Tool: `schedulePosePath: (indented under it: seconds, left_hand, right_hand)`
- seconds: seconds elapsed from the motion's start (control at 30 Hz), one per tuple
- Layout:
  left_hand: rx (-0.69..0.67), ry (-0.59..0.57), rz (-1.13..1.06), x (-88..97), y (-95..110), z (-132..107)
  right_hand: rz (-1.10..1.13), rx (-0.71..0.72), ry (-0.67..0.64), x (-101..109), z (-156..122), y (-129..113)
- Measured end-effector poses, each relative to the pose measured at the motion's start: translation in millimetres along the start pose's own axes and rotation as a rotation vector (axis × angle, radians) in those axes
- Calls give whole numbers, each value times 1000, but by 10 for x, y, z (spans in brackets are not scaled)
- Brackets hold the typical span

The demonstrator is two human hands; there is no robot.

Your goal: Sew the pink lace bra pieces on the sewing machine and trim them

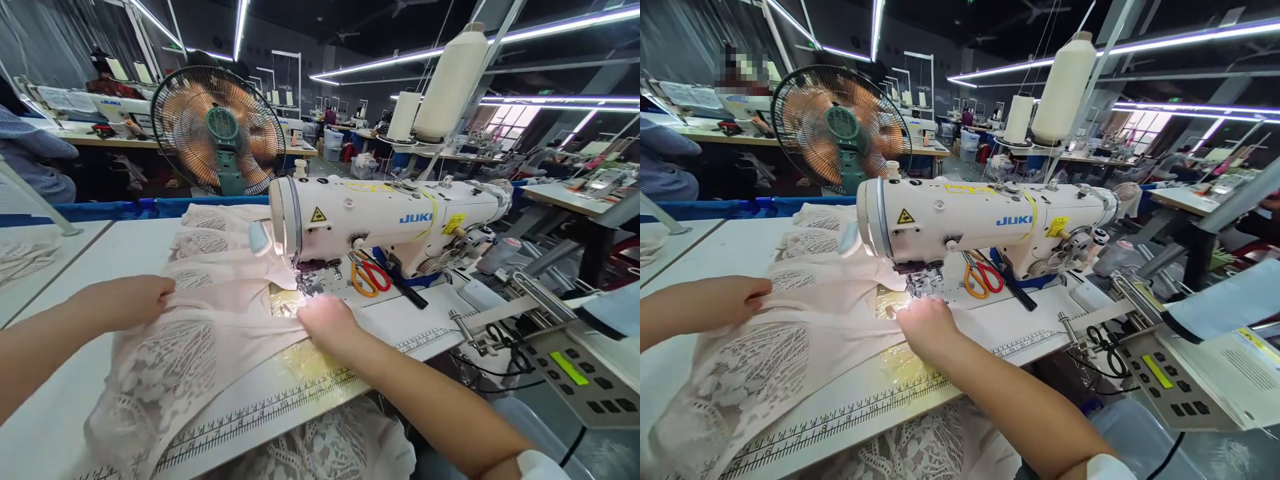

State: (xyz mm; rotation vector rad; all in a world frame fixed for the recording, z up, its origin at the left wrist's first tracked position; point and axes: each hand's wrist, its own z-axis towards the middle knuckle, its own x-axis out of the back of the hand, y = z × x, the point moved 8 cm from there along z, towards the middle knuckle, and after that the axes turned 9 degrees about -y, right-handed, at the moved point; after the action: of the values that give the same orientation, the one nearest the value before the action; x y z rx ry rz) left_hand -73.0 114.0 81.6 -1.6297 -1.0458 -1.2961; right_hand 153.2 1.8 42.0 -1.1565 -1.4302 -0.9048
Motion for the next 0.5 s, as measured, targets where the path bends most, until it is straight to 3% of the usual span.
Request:
schedulePosePath:
  seconds: [0.13,0.27,0.37,0.5]
  left_hand:
    - [-82,-23,122,212,594,141]
    - [-237,-63,15,6,1261,382]
    - [-234,-59,-50,-177,1410,691]
    - [-161,2,-134,-207,1315,994]
  right_hand:
    - [-42,-71,96,-29,160,-94]
    - [-45,-24,46,-175,107,-285]
    - [-56,20,67,-272,58,-427]
    - [-77,168,146,-329,44,-549]
